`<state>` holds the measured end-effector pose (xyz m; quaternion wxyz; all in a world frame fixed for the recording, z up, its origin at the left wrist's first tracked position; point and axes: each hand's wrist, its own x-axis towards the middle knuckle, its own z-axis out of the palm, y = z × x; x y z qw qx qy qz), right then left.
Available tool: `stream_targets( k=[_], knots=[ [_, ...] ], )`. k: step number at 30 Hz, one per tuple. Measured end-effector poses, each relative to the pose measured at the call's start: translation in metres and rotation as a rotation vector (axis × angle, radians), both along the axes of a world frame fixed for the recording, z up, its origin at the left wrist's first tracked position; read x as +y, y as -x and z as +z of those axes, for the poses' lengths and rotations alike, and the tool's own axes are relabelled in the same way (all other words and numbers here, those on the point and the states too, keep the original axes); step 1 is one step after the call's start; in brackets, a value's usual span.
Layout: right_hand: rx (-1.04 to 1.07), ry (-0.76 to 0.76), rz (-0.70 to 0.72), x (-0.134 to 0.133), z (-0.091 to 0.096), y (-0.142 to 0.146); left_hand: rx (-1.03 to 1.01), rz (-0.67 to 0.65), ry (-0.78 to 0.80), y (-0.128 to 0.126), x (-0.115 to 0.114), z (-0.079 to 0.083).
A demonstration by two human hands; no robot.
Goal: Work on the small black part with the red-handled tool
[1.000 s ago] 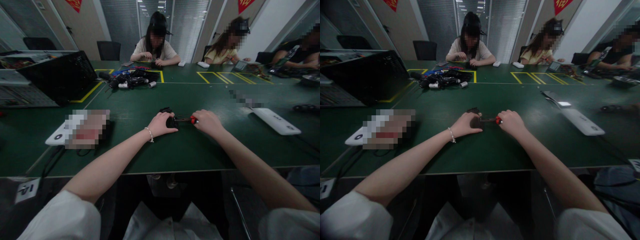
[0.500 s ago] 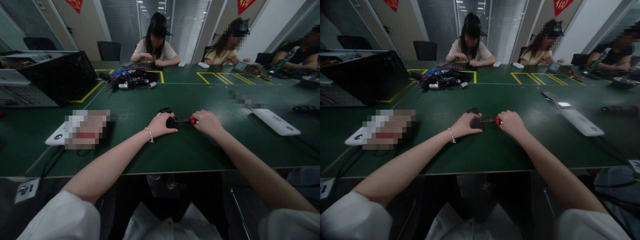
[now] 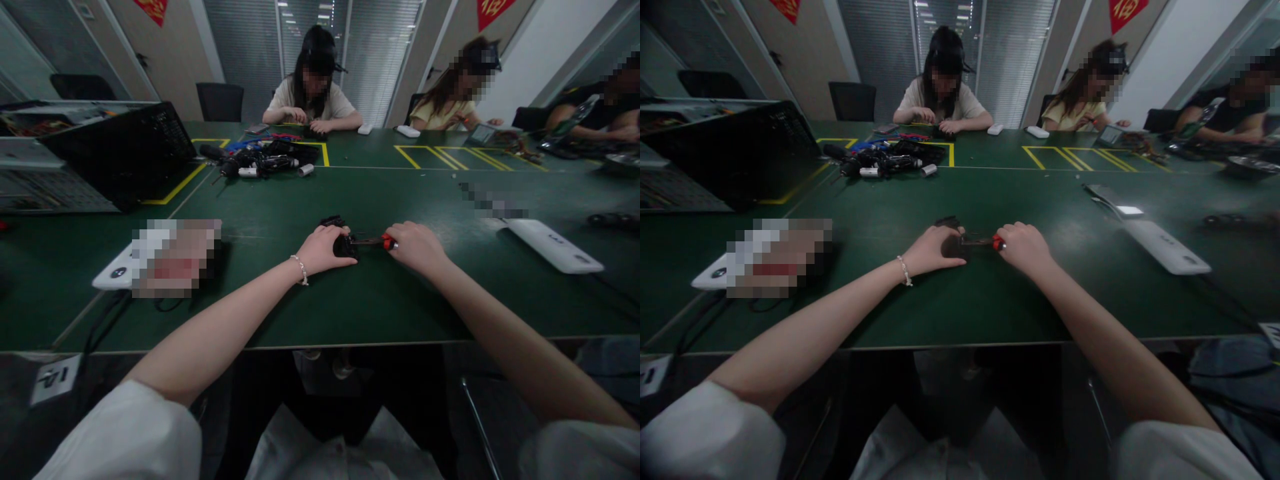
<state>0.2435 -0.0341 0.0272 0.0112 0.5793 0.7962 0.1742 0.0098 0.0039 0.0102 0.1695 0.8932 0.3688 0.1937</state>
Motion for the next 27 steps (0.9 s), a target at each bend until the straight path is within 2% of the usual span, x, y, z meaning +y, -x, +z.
stream_targets(
  k=[9, 19, 27],
  knots=[
    [-0.014, 0.010, -0.021, -0.0002, -0.0012, 0.0005, 0.008, 0.007, 0.033, 0.0004, -0.0004, 0.0019],
    [-0.037, -0.014, 0.021, -0.0011, 0.0023, 0.0009, -0.006, -0.001, 0.011, -0.0001, -0.0003, 0.0012],
    [-0.003, -0.002, 0.005, 0.0003, -0.0023, -0.0006, -0.013, -0.002, -0.022, -0.0003, 0.0004, -0.0003]
  ],
)
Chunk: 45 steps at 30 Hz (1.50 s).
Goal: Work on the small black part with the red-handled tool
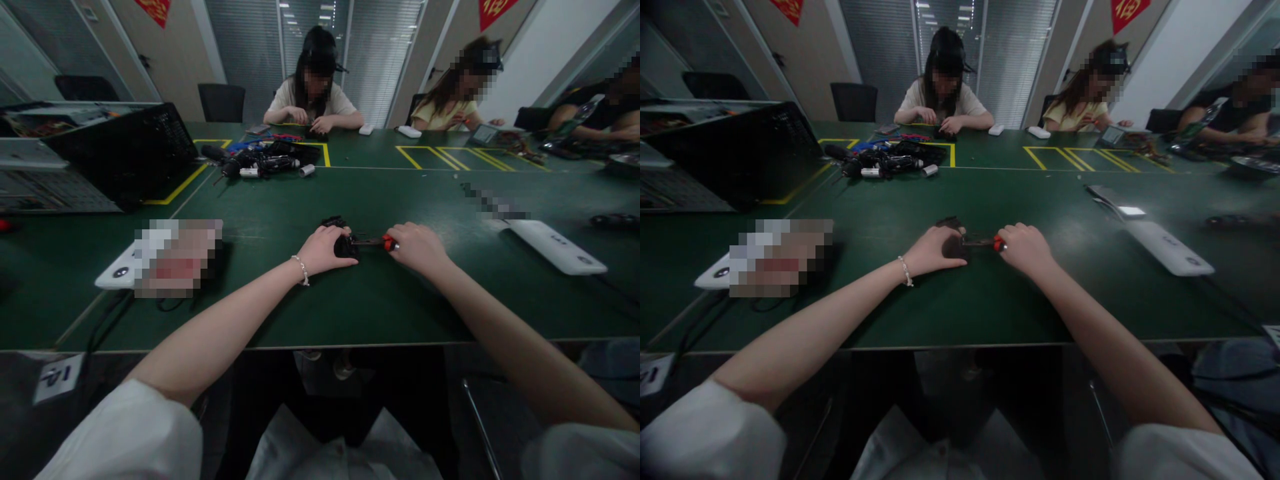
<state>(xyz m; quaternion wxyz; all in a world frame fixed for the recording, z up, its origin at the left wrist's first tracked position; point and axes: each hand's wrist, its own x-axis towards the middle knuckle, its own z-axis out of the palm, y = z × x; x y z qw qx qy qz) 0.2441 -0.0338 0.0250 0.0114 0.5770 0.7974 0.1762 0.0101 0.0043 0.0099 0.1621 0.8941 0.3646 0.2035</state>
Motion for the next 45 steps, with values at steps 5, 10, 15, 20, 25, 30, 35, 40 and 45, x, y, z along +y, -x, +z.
stream_targets(
  k=[5, 10, 15, 20, 25, 30, 35, 40, 45],
  knots=[
    [-0.019, -0.020, -0.004, -0.0009, -0.0003, 0.0004, -0.001, 0.007, 0.017, -0.0002, -0.0003, -0.0001],
    [-0.046, -0.050, 0.022, -0.0021, 0.0016, 0.0005, 0.005, 0.012, 0.011, -0.0004, -0.0017, 0.0015],
    [-0.050, -0.031, 0.013, -0.0024, 0.0035, 0.0007, 0.018, 0.009, 0.021, -0.0003, -0.0022, 0.0030],
    [-0.018, 0.039, -0.039, -0.0004, 0.0024, 0.0005, 0.018, 0.005, 0.036, -0.0001, -0.0017, 0.0028],
    [-0.017, 0.039, -0.038, -0.0006, 0.0027, 0.0009, 0.025, 0.019, 0.051, -0.0001, -0.0030, 0.0041],
    [-0.042, 0.001, -0.009, -0.0035, 0.0060, 0.0029, 0.020, 0.018, 0.031, 0.0001, -0.0043, 0.0053],
    [-0.039, 0.009, -0.012, -0.0026, 0.0044, 0.0023, 0.026, 0.014, 0.043, -0.0003, -0.0036, 0.0052],
    [-0.033, 0.012, -0.017, -0.0025, 0.0046, 0.0026, 0.020, 0.006, 0.036, -0.0002, -0.0025, 0.0035],
    [-0.051, -0.010, 0.001, -0.0032, 0.0058, 0.0027, 0.021, 0.003, 0.044, 0.0005, -0.0024, 0.0031]
  ],
)
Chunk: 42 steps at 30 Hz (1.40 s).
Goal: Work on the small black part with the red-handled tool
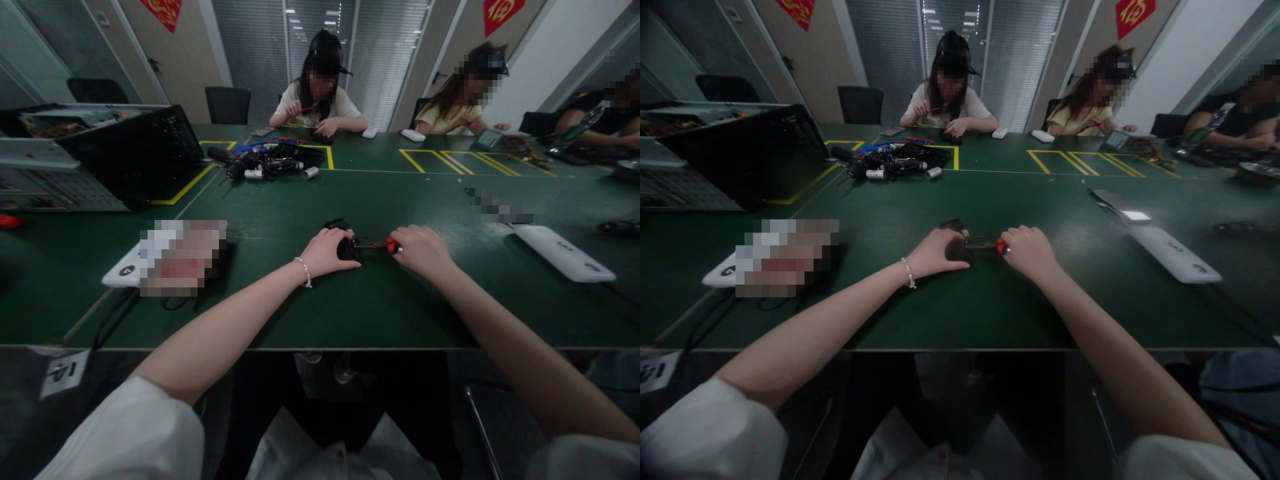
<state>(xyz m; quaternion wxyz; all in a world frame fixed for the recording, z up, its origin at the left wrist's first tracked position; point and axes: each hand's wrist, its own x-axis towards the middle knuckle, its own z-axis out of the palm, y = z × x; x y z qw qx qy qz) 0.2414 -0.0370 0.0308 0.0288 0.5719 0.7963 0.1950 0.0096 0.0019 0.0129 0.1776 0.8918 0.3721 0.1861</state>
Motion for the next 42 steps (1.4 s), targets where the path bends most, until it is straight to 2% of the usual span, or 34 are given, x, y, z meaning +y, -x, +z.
stream_targets(
  k=[10, 19, 27, 42],
  knots=[
    [0.046, 0.058, -0.047, 0.0020, -0.0019, 0.0001, -0.005, 0.008, -0.003, -0.0005, -0.0001, 0.0004],
    [0.004, 0.005, -0.003, 0.0001, -0.0004, -0.0002, -0.008, 0.005, -0.014, -0.0013, 0.0002, -0.0008],
    [0.035, 0.055, -0.034, 0.0011, -0.0003, 0.0008, -0.001, 0.006, -0.008, -0.0003, -0.0004, 0.0010],
    [0.012, 0.020, -0.026, 0.0002, -0.0002, 0.0009, -0.011, 0.003, -0.024, -0.0004, 0.0003, -0.0010]
  ],
)
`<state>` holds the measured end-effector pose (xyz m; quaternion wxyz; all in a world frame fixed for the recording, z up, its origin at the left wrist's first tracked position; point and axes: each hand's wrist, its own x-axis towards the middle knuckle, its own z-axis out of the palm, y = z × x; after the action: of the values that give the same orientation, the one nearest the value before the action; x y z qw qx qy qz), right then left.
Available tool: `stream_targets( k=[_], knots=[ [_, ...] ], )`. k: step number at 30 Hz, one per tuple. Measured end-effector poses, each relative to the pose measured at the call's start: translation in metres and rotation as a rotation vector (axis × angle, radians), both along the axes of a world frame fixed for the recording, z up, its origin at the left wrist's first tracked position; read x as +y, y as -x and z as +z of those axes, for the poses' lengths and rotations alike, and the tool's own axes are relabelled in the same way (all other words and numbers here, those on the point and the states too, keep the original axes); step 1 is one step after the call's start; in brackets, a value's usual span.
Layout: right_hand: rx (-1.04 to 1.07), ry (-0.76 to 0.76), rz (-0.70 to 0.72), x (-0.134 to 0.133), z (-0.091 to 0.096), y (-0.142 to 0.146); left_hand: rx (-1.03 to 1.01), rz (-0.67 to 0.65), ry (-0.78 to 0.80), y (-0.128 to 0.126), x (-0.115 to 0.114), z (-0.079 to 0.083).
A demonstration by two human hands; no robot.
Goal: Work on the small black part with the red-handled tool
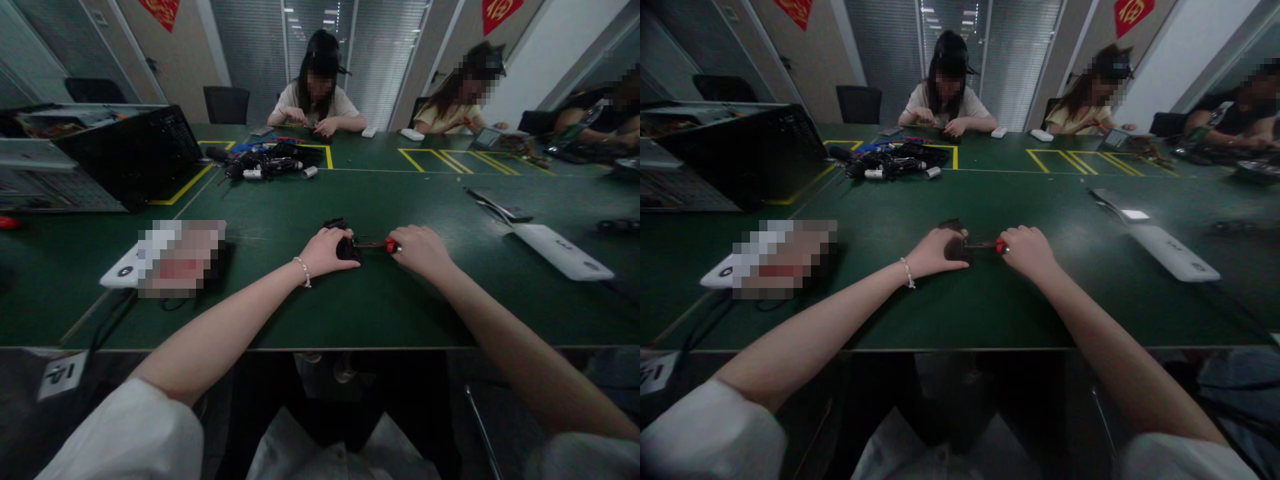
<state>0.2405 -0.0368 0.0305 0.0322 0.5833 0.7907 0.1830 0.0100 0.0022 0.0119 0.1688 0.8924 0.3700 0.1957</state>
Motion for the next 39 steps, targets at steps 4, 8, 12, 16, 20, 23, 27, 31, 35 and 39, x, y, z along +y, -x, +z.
stream_targets(
  k=[4, 8, 12, 16, 20, 23, 27, 31, 35, 39],
  knots=[
    [-0.002, 0.009, 0.000, 0.0001, -0.0007, -0.0001, -0.005, -0.007, -0.023, -0.0004, 0.0019, -0.0032],
    [-0.019, -0.030, 0.027, -0.0003, -0.0007, -0.0011, -0.003, -0.006, -0.019, -0.0001, 0.0022, -0.0037],
    [-0.035, -0.058, 0.053, -0.0002, -0.0007, -0.0023, 0.005, -0.009, -0.010, -0.0002, 0.0019, -0.0024],
    [-0.034, -0.050, 0.045, 0.0005, -0.0021, -0.0028, 0.005, -0.005, 0.001, -0.0002, 0.0017, -0.0014],
    [0.003, -0.016, 0.008, 0.0007, -0.0030, -0.0017, 0.003, 0.003, 0.013, 0.0000, 0.0008, -0.0004],
    [0.017, 0.010, -0.012, 0.0012, -0.0027, -0.0011, 0.000, -0.001, 0.018, -0.0001, 0.0006, -0.0001],
    [0.018, 0.020, -0.012, 0.0018, -0.0028, -0.0017, -0.007, -0.002, 0.009, -0.0006, 0.0005, -0.0004],
    [-0.003, -0.018, 0.007, 0.0005, -0.0026, -0.0021, -0.002, 0.010, 0.008, -0.0013, -0.0003, 0.0001],
    [-0.024, -0.068, 0.044, -0.0016, -0.0012, -0.0021, -0.001, 0.004, 0.001, -0.0013, -0.0002, 0.0004],
    [-0.026, -0.068, 0.048, -0.0013, -0.0012, -0.0029, -0.001, 0.003, 0.004, -0.0004, -0.0008, 0.0016]
  ],
)
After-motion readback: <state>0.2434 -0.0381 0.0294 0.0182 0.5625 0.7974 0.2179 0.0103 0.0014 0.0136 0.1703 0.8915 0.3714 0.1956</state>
